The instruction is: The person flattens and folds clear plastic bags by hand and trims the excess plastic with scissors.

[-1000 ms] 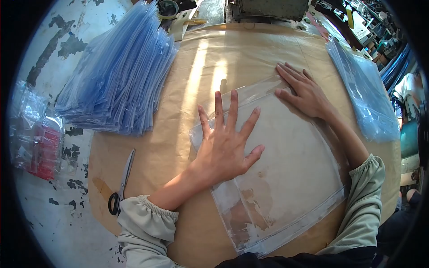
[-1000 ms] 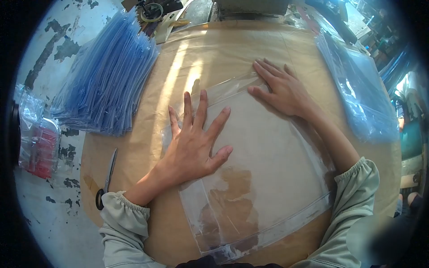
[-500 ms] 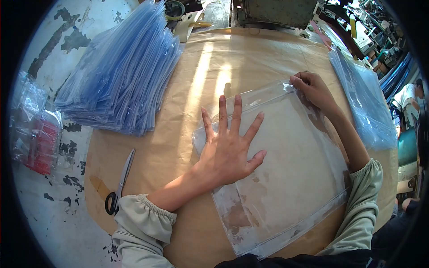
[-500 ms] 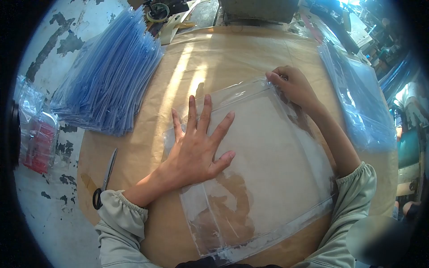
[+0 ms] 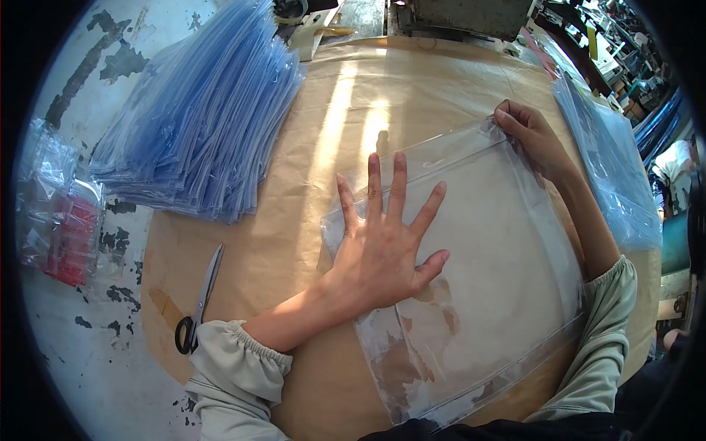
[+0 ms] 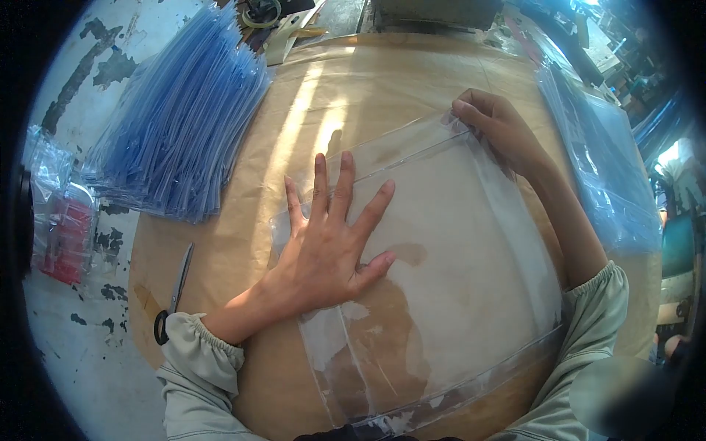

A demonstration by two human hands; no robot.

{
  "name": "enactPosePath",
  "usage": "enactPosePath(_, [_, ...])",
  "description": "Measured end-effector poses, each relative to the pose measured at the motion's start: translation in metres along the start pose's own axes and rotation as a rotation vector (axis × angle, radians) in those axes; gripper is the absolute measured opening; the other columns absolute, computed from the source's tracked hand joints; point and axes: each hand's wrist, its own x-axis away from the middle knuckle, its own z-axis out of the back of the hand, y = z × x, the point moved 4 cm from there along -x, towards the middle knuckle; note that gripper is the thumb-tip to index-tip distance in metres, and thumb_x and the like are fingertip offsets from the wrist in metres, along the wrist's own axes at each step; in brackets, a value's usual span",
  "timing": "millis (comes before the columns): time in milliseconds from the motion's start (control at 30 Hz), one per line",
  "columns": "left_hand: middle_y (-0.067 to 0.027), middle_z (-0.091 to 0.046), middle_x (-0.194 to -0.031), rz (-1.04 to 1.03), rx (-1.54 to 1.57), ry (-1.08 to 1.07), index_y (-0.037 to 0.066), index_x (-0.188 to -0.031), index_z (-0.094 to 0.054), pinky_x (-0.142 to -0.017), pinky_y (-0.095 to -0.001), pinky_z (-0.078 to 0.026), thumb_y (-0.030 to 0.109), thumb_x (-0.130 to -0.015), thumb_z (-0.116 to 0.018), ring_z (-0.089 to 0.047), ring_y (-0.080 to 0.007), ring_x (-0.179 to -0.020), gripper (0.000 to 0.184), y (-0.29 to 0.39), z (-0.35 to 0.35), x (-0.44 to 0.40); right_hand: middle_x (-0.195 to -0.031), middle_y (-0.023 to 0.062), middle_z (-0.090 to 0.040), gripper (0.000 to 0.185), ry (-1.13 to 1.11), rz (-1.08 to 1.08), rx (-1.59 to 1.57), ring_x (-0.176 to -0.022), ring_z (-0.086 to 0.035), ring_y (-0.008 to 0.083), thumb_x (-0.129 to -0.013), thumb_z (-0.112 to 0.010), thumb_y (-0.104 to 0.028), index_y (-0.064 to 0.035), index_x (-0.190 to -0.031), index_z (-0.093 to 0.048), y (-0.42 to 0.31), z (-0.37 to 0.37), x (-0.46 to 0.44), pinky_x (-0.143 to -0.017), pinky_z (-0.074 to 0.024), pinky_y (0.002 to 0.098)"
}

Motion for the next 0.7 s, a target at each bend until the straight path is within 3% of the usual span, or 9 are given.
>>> enactPosePath(133, [-0.0321,-0.001,-0.149,-0.004,-0.011,0.004,0.015,-0.145,-0.027,-0.090,-0.0813,-0.009,0.051,-0.087,-0.049,0.009,-0.0546,-0.135,0.072,-0.001,-0.002,0.000,-0.074,-0.0010,-0.057,0.016,0.097,-0.036,0.119,-0.065,-0.048,0.0048,-0.091,-0.059,-0.019,-0.0041,-0.086,-0.055,-0.007,-0.002,0.004,-0.062,-0.0416,0.0241])
enactPosePath(233, [-0.0324,-0.004,-0.148,-0.005,-0.003,0.003,0.015,-0.145,-0.027,-0.091,-0.0812,-0.009,0.051,-0.087,-0.049,0.007,-0.0550,-0.135,0.072,0.000,-0.001,0.001,-0.073,0.0037,-0.060,0.012,0.137,0.195,0.345,-0.063,-0.054,0.0130,-0.089,-0.060,-0.014,-0.0035,-0.086,-0.054,-0.005,-0.004,0.000,-0.063,-0.0438,0.0262])
enactPosePath(333, [-0.0333,-0.007,-0.147,-0.009,0.010,0.021,0.015,-0.145,-0.028,-0.091,-0.0811,-0.009,0.051,-0.087,-0.048,0.005,-0.0554,-0.135,0.071,-0.001,-0.002,0.001,-0.081,0.0082,-0.064,0.009,0.212,0.261,0.714,-0.073,-0.060,0.0241,-0.088,-0.058,-0.011,-0.0039,-0.086,-0.053,-0.020,-0.019,0.013,-0.070,-0.0449,0.0320])
enactPosePath(433, [-0.0343,-0.010,-0.146,-0.007,0.007,0.036,0.015,-0.145,-0.028,-0.092,-0.0804,-0.009,0.051,-0.087,-0.048,0.001,-0.0559,-0.135,0.071,-0.001,-0.001,0.001,-0.100,0.0090,-0.064,0.007,0.169,0.439,1.066,-0.092,-0.059,0.0290,-0.087,-0.058,-0.010,-0.0049,-0.088,-0.054,-0.025,-0.025,0.014,-0.087,-0.0430,0.0381])
enactPosePath(533, [-0.0349,-0.011,-0.145,-0.009,0.003,0.035,0.015,-0.145,-0.029,-0.093,-0.0797,-0.010,0.050,-0.087,-0.049,-0.001,-0.0564,-0.134,0.071,-0.001,-0.001,0.001,-0.123,0.0096,-0.057,0.025,0.108,0.653,1.201,-0.115,-0.052,0.0277,-0.088,-0.060,-0.024,-0.0074,-0.107,-0.059,-0.039,-0.030,0.021,-0.104,-0.0316,0.0463])
enactPosePath(633, [-0.0350,-0.012,-0.145,-0.006,0.025,0.059,0.015,-0.145,-0.029,-0.094,-0.0785,-0.010,0.051,-0.086,-0.050,-0.003,-0.0560,-0.134,0.072,-0.001,-0.001,0.002,-0.140,0.0088,-0.044,0.053,-0.208,0.492,1.122,-0.131,-0.039,0.0263,-0.089,-0.054,-0.043,-0.0129,-0.132,-0.049,-0.036,-0.057,0.034,-0.111,-0.0210,0.0514])
enactPosePath(700, [-0.0347,-0.011,-0.145,0.035,0.039,0.031,0.015,-0.144,-0.030,-0.099,-0.0742,-0.011,0.053,-0.085,-0.050,-0.006,-0.0532,-0.136,0.074,-0.002,-0.001,0.001,-0.145,0.0076,-0.038,0.063,-0.207,0.415,1.118,-0.136,-0.031,0.0253,-0.089,-0.049,-0.051,-0.0145,-0.139,-0.040,-0.028,-0.057,0.033,-0.112,-0.0173,0.0526])
